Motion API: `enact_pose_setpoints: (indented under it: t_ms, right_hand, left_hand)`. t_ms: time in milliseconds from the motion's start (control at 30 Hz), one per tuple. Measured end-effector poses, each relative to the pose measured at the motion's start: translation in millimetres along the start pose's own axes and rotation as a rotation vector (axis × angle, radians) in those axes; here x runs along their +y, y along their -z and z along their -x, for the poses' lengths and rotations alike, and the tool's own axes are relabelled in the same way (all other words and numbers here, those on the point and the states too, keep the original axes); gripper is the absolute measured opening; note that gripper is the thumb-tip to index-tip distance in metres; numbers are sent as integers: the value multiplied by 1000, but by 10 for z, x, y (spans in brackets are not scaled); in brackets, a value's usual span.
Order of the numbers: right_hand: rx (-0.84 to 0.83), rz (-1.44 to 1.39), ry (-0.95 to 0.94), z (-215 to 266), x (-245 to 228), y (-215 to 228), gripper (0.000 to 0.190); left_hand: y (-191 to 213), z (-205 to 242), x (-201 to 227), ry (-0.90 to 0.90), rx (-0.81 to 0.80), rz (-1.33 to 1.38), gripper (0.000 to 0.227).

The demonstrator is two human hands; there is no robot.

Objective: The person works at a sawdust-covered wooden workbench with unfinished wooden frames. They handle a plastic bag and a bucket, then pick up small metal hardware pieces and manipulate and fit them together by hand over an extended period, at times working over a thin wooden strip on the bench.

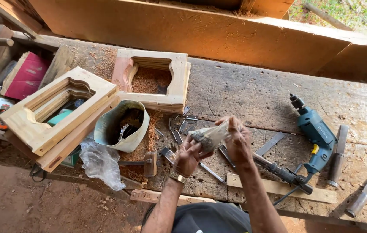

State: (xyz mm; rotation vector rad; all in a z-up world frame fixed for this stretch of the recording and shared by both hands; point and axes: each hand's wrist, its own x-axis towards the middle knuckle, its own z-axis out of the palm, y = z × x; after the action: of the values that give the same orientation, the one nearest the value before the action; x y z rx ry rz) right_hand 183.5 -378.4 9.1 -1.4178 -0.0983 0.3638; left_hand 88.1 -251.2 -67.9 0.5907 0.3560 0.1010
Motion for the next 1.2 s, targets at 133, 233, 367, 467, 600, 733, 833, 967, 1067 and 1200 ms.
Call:
enact_pose_setpoints:
  t_ms: [133, 233, 367, 467, 600, 733, 833, 967, 1067, 1200]
  right_hand:
    - [221, -326, -363, 86, 291, 99, 28]
    - [474, -445, -554, 113, 343, -54, 19]
    - [412, -582, -564, 21, 1465, 141, 31]
    - [353, -769, -591, -70, 1648, 56, 24]
    - [301, -936, -657, -90, 1734, -7, 27]
    - [349, -940, -710, -163, 1966, 210, 22]
    - [318, -992, -723, -234, 2260, 336, 25]
    - [363, -1004, -756, -121, 1717, 167, 24]
    - [333, -872, -782, -57, 1740, 201, 30]
    - [319, -848, -707, -197, 1596, 246, 27]
  left_hand:
    - [55, -149, -85, 68, 278, -170, 22]
    - [132, -59, -94, -15, 397, -403, 30]
    - [-413, 98, 331, -104, 311, -777, 50]
    - [-491, -4, 305, -232, 298, -1169, 58]
    - [-464, 17, 209, -202, 267, -1072, 35]
    - [-252, -43, 228, -54, 240, -946, 21]
    - [-515, 43, 462, 52, 241, -932, 32]
    - [269, -535, 43, 60, 440, -964, 26]
    - [706, -677, -135, 153, 572, -999, 26]
    - [293, -453, 67, 58, 331, -1320, 50]
